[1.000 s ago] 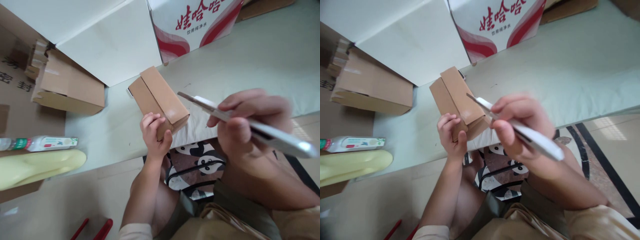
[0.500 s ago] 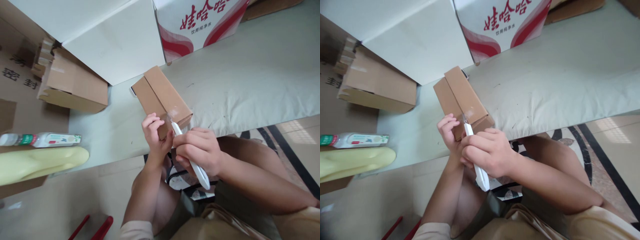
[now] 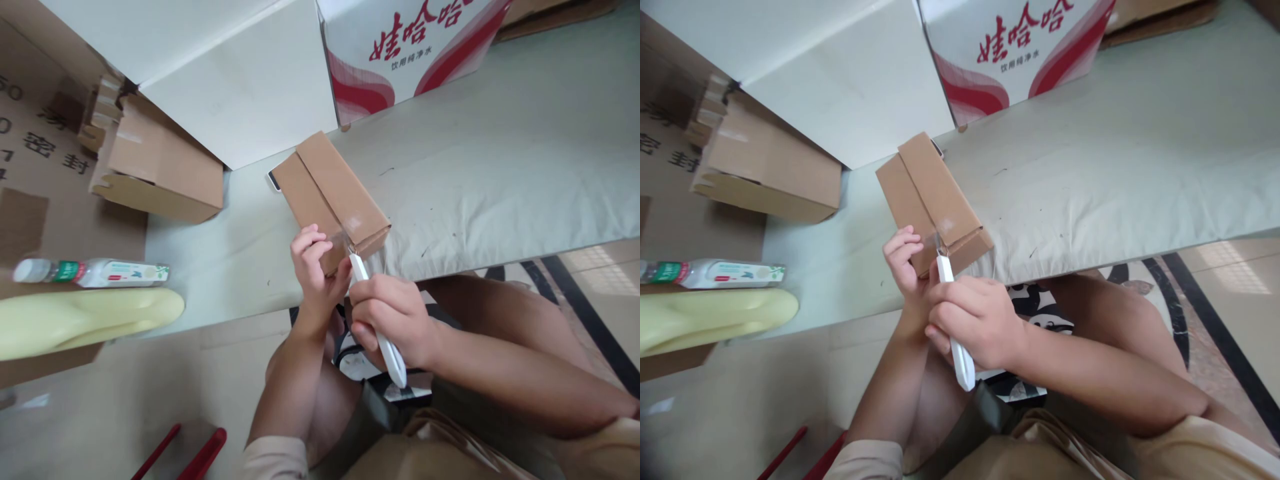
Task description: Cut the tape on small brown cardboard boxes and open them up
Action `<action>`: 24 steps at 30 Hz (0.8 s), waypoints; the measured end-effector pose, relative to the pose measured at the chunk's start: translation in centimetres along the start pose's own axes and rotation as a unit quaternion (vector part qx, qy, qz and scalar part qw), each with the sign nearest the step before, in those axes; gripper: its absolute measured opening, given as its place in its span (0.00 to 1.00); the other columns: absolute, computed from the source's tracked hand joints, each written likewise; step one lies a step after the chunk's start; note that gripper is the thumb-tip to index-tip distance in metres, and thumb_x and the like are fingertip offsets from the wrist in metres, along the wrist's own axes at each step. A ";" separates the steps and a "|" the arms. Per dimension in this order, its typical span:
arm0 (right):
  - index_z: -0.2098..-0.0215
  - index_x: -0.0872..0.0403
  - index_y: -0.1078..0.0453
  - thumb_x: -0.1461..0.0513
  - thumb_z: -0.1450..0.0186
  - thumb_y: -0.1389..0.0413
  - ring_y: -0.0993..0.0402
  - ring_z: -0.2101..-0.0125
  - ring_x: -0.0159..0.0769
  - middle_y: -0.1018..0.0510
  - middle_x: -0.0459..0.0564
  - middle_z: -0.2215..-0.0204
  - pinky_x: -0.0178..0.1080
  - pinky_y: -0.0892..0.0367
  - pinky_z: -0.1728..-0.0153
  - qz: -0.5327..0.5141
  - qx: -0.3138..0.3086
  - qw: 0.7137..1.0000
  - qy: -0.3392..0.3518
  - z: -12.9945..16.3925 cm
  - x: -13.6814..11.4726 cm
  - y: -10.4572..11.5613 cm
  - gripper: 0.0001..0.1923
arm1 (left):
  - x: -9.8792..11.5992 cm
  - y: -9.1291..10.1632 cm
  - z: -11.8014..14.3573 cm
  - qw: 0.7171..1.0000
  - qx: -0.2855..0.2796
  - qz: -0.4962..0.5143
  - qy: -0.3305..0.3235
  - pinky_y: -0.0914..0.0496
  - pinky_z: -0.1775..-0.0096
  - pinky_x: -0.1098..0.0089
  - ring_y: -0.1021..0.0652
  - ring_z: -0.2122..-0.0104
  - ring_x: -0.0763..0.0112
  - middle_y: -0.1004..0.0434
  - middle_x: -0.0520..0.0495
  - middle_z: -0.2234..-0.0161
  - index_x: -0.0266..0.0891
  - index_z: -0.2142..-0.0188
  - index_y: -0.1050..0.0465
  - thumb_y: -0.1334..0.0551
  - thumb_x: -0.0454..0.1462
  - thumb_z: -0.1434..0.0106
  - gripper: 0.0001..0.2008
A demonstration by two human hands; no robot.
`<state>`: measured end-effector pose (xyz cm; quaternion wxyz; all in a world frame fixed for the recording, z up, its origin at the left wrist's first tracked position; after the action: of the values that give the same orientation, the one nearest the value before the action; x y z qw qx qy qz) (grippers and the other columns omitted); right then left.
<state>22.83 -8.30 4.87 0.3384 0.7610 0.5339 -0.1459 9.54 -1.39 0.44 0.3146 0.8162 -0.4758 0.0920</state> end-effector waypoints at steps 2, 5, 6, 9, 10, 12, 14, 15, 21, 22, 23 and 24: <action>0.67 0.52 0.36 0.63 0.28 0.51 0.34 0.74 0.31 0.24 0.48 0.70 0.36 0.36 0.72 -0.012 0.011 1.000 -0.001 0.3 -0.1 0.0 0.08 | 0.0 -0.1 0.0 1.000 0.003 0.001 0.001 0.30 0.42 0.52 0.27 0.45 0.61 0.31 0.45 0.54 0.45 0.50 0.37 0.41 0.47 0.29 0.14; 0.67 0.52 0.36 0.62 0.27 0.52 0.32 0.71 0.32 0.24 0.49 0.69 0.36 0.34 0.70 -0.024 0.029 0.999 -0.015 0.2 0.3 0.1 0.09 | 0.0 -0.2 -0.1 1.000 -0.002 -0.001 -0.001 0.31 0.40 0.51 0.28 0.44 0.61 0.31 0.45 0.53 0.44 0.50 0.37 0.42 0.48 0.29 0.14; 0.67 0.52 0.36 0.62 0.27 0.52 0.31 0.71 0.32 0.23 0.49 0.69 0.36 0.34 0.69 -0.021 0.030 0.999 -0.016 0.1 0.5 0.1 0.10 | 0.0 -0.3 -0.1 1.000 -0.003 0.001 -0.002 0.32 0.40 0.51 0.28 0.44 0.61 0.31 0.45 0.53 0.44 0.49 0.37 0.42 0.48 0.29 0.14; 0.67 0.51 0.37 0.62 0.26 0.52 0.33 0.72 0.32 0.22 0.49 0.67 0.37 0.35 0.70 0.001 0.025 1.000 -0.001 -0.1 1.0 -0.2 0.10 | -0.1 -0.3 -0.1 1.000 -0.001 0.013 -0.004 0.33 0.39 0.52 0.29 0.43 0.62 0.32 0.44 0.52 0.43 0.49 0.36 0.42 0.46 0.28 0.14; 0.67 0.51 0.37 0.62 0.26 0.52 0.33 0.72 0.32 0.21 0.49 0.66 0.37 0.35 0.70 0.008 0.022 1.000 0.005 -0.1 1.1 -0.3 0.10 | -0.1 -0.2 -0.1 1.000 0.001 0.014 -0.004 0.33 0.39 0.52 0.29 0.43 0.62 0.32 0.44 0.52 0.43 0.49 0.36 0.42 0.46 0.28 0.13; 0.67 0.52 0.36 0.62 0.27 0.51 0.33 0.72 0.31 0.21 0.49 0.66 0.37 0.36 0.70 0.018 0.017 1.000 0.012 -0.1 1.3 -0.4 0.10 | -0.1 -0.2 -0.1 1.000 0.001 0.010 -0.001 0.33 0.39 0.52 0.28 0.43 0.62 0.31 0.44 0.52 0.43 0.49 0.36 0.42 0.45 0.28 0.13; 0.67 0.52 0.36 0.62 0.27 0.50 0.33 0.72 0.32 0.20 0.49 0.66 0.37 0.36 0.70 0.025 0.015 0.999 0.014 -0.1 1.4 -0.4 0.09 | -0.1 -0.2 -0.1 1.000 -0.002 0.005 0.002 0.32 0.39 0.51 0.28 0.43 0.61 0.31 0.45 0.52 0.44 0.49 0.36 0.43 0.46 0.28 0.13; 0.67 0.52 0.35 0.63 0.28 0.49 0.33 0.72 0.32 0.20 0.49 0.66 0.37 0.36 0.70 0.032 0.013 0.999 0.013 -0.1 1.5 -0.4 0.09 | -0.2 -0.2 0.0 1.000 -0.003 0.003 0.003 0.32 0.39 0.50 0.28 0.42 0.61 0.31 0.45 0.52 0.45 0.49 0.36 0.43 0.45 0.28 0.12; 0.67 0.53 0.33 0.67 0.29 0.49 0.28 0.68 0.31 0.19 0.49 0.62 0.35 0.32 0.65 0.077 -0.030 0.997 0.004 -0.8 2.2 -0.6 0.08 | -0.5 -0.2 -0.1 1.000 -0.007 -0.013 -0.006 0.29 0.42 0.52 0.27 0.42 0.61 0.30 0.45 0.52 0.45 0.50 0.35 0.43 0.42 0.29 0.09; 0.66 0.53 0.33 0.67 0.29 0.49 0.28 0.68 0.30 0.19 0.49 0.62 0.35 0.32 0.65 0.077 -0.033 0.996 0.002 -0.9 2.3 -0.6 0.08 | -0.5 -0.1 -0.1 1.000 -0.009 -0.015 -0.010 0.29 0.43 0.53 0.27 0.43 0.61 0.29 0.45 0.52 0.45 0.51 0.34 0.44 0.42 0.28 0.09; 0.66 0.53 0.32 0.67 0.29 0.49 0.27 0.68 0.30 0.19 0.49 0.62 0.35 0.31 0.64 0.069 -0.033 0.997 0.003 -1.0 2.3 -0.6 0.08 | -0.4 -0.1 -0.2 1.000 -0.010 -0.018 -0.013 0.29 0.43 0.53 0.26 0.43 0.61 0.29 0.45 0.52 0.45 0.51 0.34 0.44 0.43 0.28 0.09; 0.66 0.53 0.32 0.66 0.28 0.49 0.27 0.67 0.30 0.20 0.50 0.62 0.34 0.31 0.64 0.053 -0.029 0.998 0.010 -1.1 2.2 -0.4 0.08 | -0.4 0.0 -0.2 1.000 -0.009 -0.021 -0.016 0.28 0.43 0.54 0.26 0.44 0.61 0.30 0.45 0.52 0.45 0.51 0.34 0.44 0.43 0.28 0.09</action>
<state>23.18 -5.95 4.24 0.3623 0.7793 0.5003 -0.1051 9.35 -0.96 0.45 0.3163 0.8246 -0.4640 0.0682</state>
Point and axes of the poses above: each hand's wrist, its own z-axis away from the middle knuckle, its own y-axis out of the back of the hand, x = y × z, the point moved 3 cm from there along -z, towards the middle knuckle
